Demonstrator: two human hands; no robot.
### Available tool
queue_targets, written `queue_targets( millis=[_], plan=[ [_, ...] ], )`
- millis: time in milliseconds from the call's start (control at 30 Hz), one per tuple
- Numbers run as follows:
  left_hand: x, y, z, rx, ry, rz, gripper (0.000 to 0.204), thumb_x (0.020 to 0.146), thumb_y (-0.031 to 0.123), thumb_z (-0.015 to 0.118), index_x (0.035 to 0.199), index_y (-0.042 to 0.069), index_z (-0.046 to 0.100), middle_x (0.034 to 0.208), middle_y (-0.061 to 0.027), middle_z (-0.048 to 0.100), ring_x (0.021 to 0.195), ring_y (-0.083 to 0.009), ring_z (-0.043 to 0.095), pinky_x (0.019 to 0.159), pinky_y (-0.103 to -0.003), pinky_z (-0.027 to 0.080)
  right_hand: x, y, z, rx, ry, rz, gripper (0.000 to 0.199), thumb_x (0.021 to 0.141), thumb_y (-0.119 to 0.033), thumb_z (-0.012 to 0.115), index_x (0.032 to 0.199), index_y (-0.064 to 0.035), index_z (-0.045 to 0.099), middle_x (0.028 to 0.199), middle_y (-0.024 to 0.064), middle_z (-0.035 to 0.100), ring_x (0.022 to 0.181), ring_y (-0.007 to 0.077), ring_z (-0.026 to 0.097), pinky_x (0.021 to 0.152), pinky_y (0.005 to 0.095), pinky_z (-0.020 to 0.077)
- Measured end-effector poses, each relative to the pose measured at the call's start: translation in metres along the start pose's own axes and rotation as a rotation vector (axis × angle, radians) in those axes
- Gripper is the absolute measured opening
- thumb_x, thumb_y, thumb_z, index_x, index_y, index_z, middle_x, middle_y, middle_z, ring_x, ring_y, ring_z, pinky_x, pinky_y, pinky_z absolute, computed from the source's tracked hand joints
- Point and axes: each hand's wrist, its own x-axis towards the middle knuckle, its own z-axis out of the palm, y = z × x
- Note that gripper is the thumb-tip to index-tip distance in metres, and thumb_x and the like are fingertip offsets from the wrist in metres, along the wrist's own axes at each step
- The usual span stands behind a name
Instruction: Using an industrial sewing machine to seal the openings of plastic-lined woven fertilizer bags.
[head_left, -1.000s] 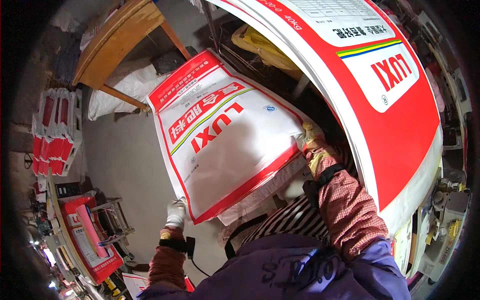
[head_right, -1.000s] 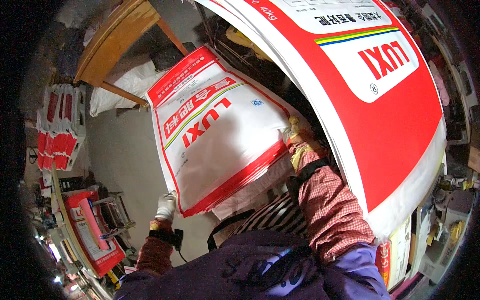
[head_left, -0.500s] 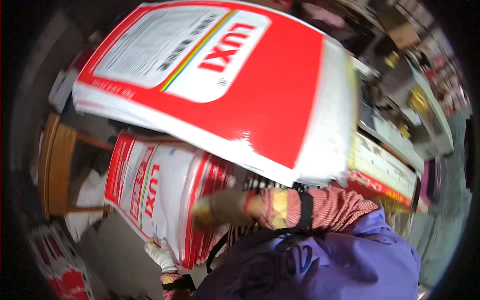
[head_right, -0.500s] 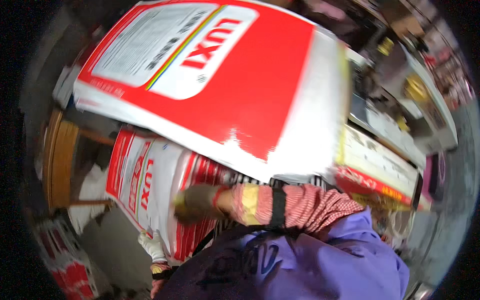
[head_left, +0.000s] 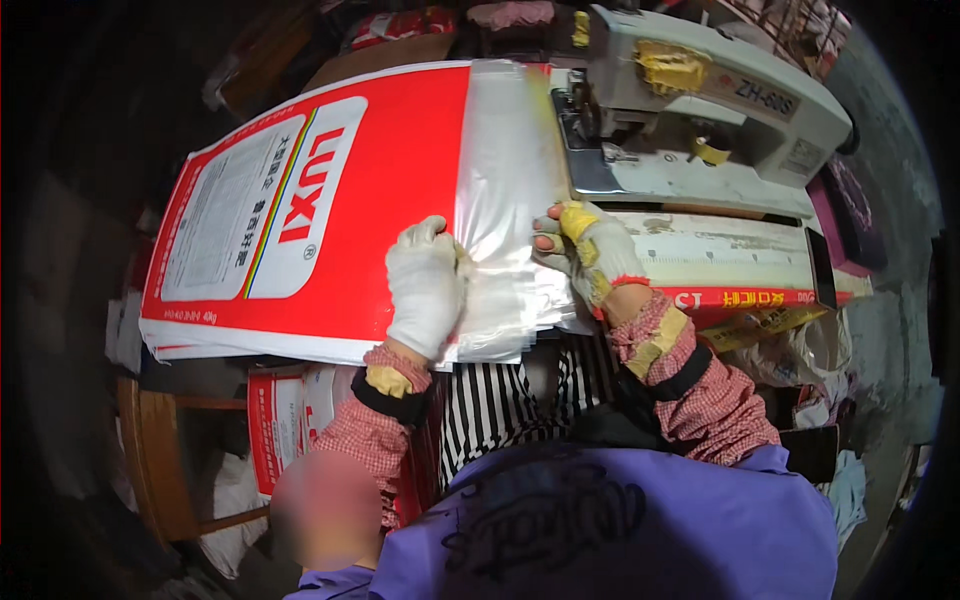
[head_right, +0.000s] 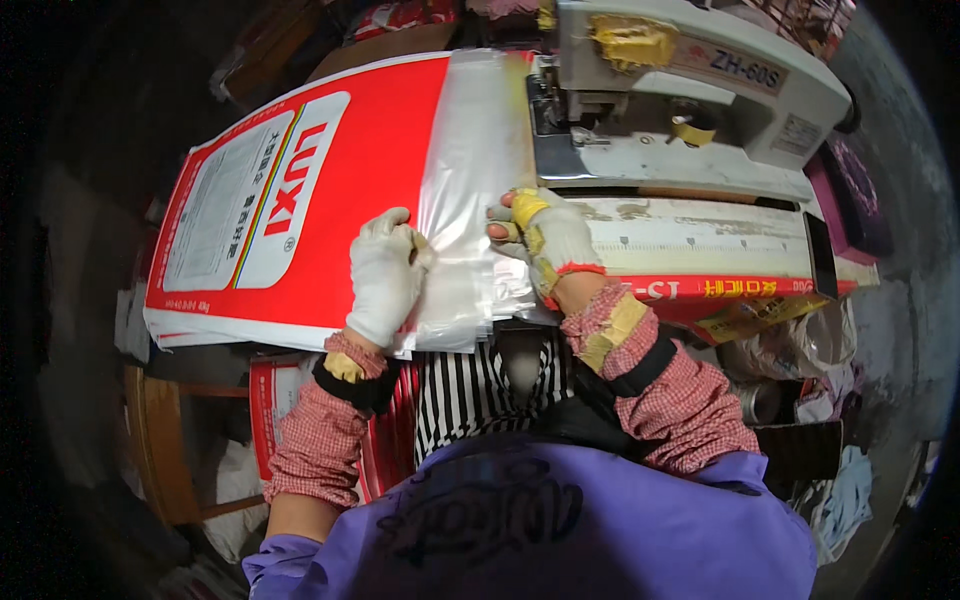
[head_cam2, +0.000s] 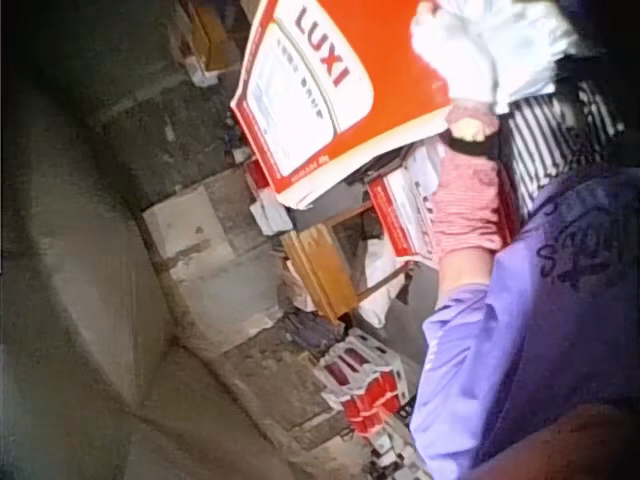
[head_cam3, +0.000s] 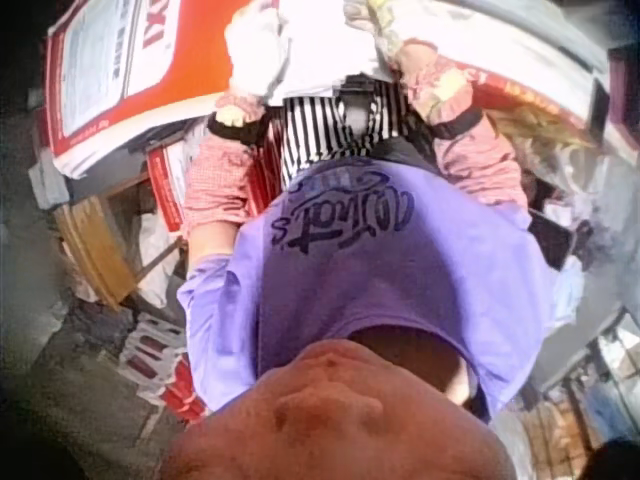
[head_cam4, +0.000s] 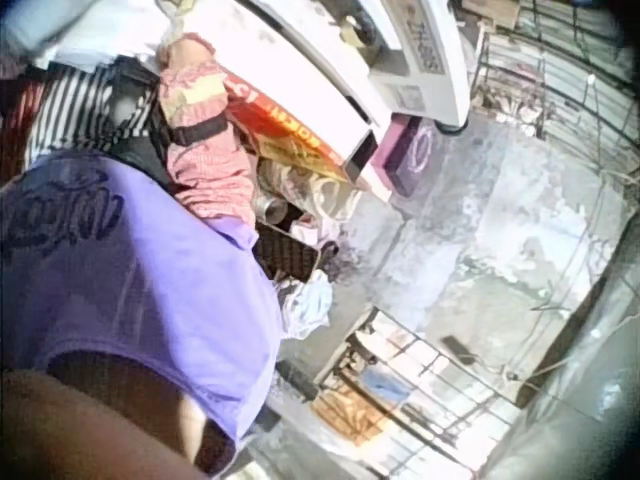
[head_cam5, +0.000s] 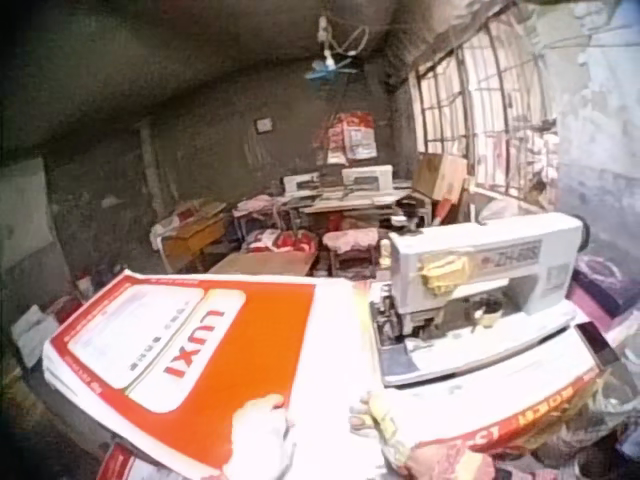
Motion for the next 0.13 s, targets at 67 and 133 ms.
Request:
queue_targets(
  millis=[67,133],
  plan=[
    [0.0122,-0.0063,0.0069,-0.016,-0.068,-0.020,0.016,0.065,0.010,0.064,0.075,0.000,0.057,0.107,-0.0141,0.055,0.098,-0.0317,0.050,0.086,-0.039,0.039,0.0028,0.0011,-0.0004,-0.013,-0.014,0.013,0.014,0.086,-0.015,0.052,0.094,-0.0041,0.052,0.084,0.0119,0.059,0.059,0.0166,0.059,0.057,0.0284,0.0528],
    [0.0152,-0.0114,0.0122,0.007,-0.007,0.035,0.015,0.063,0.009,0.063,0.075,0.001,0.059,0.102,-0.0134,0.057,0.095,-0.0302,0.053,0.081,-0.038,0.043,0.0064,0.0045,0.0055,-0.179,-0.104,-0.191,0.020,0.086,-0.016,0.054,0.100,-0.0023,0.052,0.086,0.0130,0.059,0.065,0.0182,0.061,0.061,0.0283,0.0531]
  ],
)
